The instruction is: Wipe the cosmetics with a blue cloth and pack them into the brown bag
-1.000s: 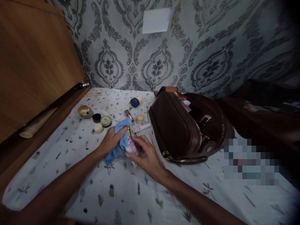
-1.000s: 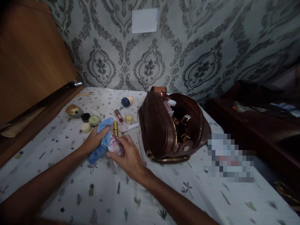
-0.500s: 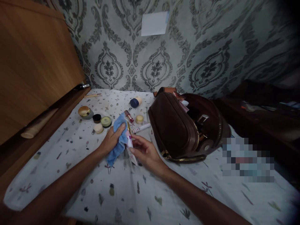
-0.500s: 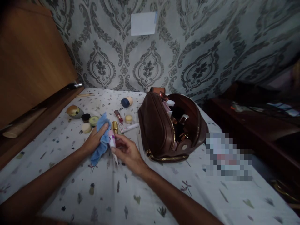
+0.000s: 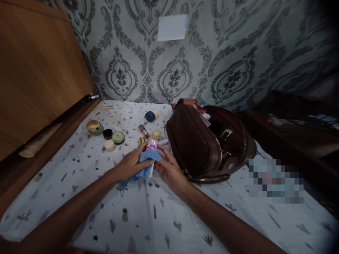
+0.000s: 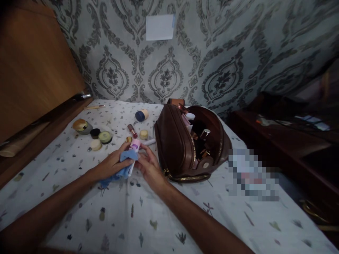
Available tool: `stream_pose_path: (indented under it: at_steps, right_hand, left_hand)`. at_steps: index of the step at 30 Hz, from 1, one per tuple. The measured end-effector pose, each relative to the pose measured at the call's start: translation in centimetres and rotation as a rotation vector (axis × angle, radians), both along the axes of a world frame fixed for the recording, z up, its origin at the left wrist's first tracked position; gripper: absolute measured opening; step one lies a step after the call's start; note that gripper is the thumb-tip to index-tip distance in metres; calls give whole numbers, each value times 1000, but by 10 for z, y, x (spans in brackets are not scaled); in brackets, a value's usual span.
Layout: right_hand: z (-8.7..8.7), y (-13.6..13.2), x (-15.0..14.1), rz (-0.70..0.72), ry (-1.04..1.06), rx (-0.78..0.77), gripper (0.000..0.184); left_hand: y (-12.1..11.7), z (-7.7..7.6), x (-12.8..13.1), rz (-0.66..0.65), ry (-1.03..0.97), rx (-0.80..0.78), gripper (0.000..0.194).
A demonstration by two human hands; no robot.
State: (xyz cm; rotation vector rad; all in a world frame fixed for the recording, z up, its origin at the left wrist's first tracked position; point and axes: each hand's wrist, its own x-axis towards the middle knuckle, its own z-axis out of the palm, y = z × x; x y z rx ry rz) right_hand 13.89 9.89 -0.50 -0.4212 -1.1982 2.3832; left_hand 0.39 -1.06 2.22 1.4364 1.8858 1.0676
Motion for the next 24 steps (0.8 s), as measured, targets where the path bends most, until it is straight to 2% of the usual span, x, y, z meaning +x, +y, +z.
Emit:
stream_pose_path:
  at_steps: [5, 8, 14, 19, 24]
  right_hand:
    - [1, 8, -1, -53, -68, -14, 54]
    - [0, 11, -1, -88, -107, 9, 52]
    - [2, 10, -2, -52, -80, 26, 51]
    - [-1, 8, -2, -61, -60, 18, 59]
    - [-6, 7, -1, 2, -41, 100, 59]
  left_hand:
    - [0, -1, -3, -38, 110, -88, 82]
    - [1, -1, -3, -44, 102, -90, 89]
    - [3, -4, 0, -5, -52, -13, 62]
    - [5, -5, -2, 49, -186, 77, 43]
    - [5, -7, -6, 66, -249, 101, 43]
